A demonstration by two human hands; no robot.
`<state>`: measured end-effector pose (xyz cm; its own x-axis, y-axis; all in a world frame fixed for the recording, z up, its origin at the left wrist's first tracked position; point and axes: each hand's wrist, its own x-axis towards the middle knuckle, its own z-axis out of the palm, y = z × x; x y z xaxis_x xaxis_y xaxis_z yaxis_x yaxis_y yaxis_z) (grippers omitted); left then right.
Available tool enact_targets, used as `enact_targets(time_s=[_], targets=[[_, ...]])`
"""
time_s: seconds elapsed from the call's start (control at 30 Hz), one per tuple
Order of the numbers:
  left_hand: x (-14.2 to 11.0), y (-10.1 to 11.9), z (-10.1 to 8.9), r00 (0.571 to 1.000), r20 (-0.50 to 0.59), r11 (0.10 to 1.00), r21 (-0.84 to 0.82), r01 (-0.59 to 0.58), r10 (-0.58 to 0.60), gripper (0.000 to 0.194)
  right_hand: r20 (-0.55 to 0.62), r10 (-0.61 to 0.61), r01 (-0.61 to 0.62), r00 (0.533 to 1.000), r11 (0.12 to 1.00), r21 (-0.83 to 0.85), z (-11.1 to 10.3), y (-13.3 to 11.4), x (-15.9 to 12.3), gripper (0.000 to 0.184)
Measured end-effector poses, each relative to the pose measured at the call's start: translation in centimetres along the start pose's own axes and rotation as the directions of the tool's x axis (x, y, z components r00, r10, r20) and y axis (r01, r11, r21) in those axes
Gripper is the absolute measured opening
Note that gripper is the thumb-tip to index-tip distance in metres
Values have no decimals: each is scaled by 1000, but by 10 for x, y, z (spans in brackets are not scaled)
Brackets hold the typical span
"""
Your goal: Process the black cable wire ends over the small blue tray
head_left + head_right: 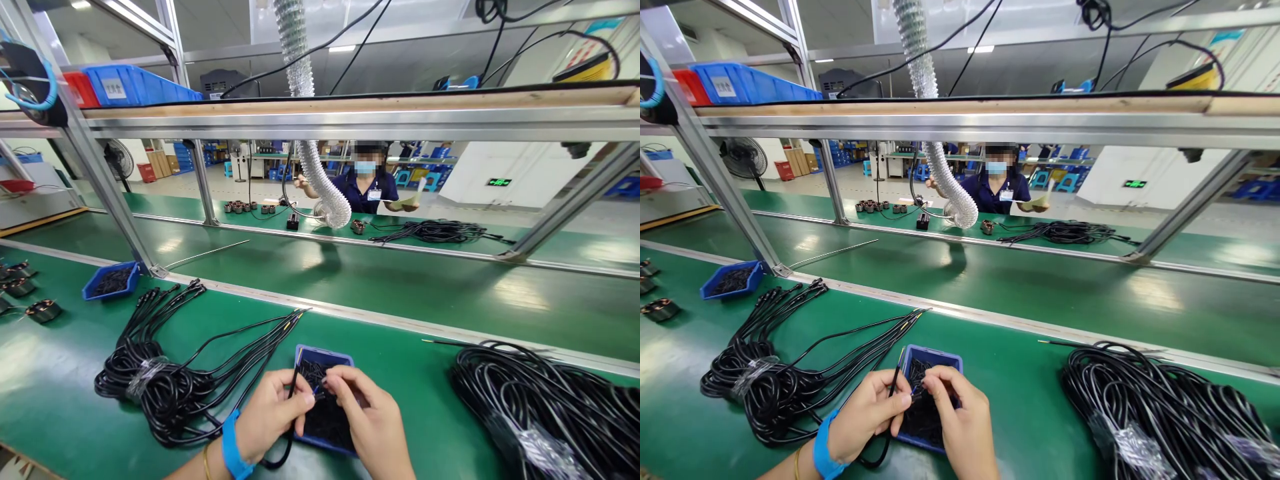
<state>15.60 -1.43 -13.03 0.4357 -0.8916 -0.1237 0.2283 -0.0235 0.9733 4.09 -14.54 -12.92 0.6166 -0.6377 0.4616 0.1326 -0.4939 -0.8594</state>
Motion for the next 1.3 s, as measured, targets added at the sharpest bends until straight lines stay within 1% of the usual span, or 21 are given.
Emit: enact_targets(time_s=[0.13, 0.2, 0.27, 0.37, 0.5, 0.67, 0.83, 0.9, 0.97, 1.03, 1.13, 1.2, 1.3], targets=[[-2, 0, 1, 1000, 12, 1000, 20, -20, 20, 53, -33, -169, 166, 985, 984, -68, 1, -11, 0, 13], [-2, -2, 1, 1000, 12, 999, 28, -26, 26, 51, -20, -248, 245, 969, 965, -96, 0, -11, 0, 10], [-3, -3, 1, 1000, 12, 999, 27, -27, 27, 49, -9, -300, 297, 954, 947, -121, -1, -10, -1, 10], [-3, -3, 2, 1000, 9, 999, 20, -25, 25, 48, -12, -350, 343, 937, 924, -169, -2, -10, -1, 10], [-3, -1, 3, 1000, 9, 999, 19, -27, 27, 48, 21, -411, 407, 912, 892, -196, -3, -12, 0, 9], [-2, -1, 2, 999, 8, 999, 9, -33, 33, 47, 11, -451, 441, 893, 866, -236, -4, -15, 2, 9], [-3, 0, 2, 999, 9, 999, 17, -41, 41, 48, 67, -490, 492, 869, 842, -221, -3, -14, 1, 8], [-3, 2, 3, 999, 4, 998, 23, -53, 52, 48, 96, -483, 493, 870, 849, -190, -2, -14, 1, 9], [-4, 4, 3, 997, -18, 997, 40, -68, 69, 46, 136, -442, 459, 887, 876, -148, -4, -14, 1, 11], [-4, 5, 2, 996, -43, 996, 44, -77, 79, 44, 178, -350, 371, 920, 922, -106, -6, -15, 1, 11], [-5, 5, 0, 991, -72, 993, 18, -113, 114, 42, 225, -155, 174, 962, 982, -68, -10, -15, 2, 10], [-6, 4, -1, 985, -86, 988, 39, -148, 151, 39, 260, -47, 68, 964, 995, -71, -12, -14, 3, 13], [-6, 1, 0, 984, -84, 984, 96, -148, 156, 32, 334, 36, -10, 942, 997, -80, -10, -14, 3, 14]])
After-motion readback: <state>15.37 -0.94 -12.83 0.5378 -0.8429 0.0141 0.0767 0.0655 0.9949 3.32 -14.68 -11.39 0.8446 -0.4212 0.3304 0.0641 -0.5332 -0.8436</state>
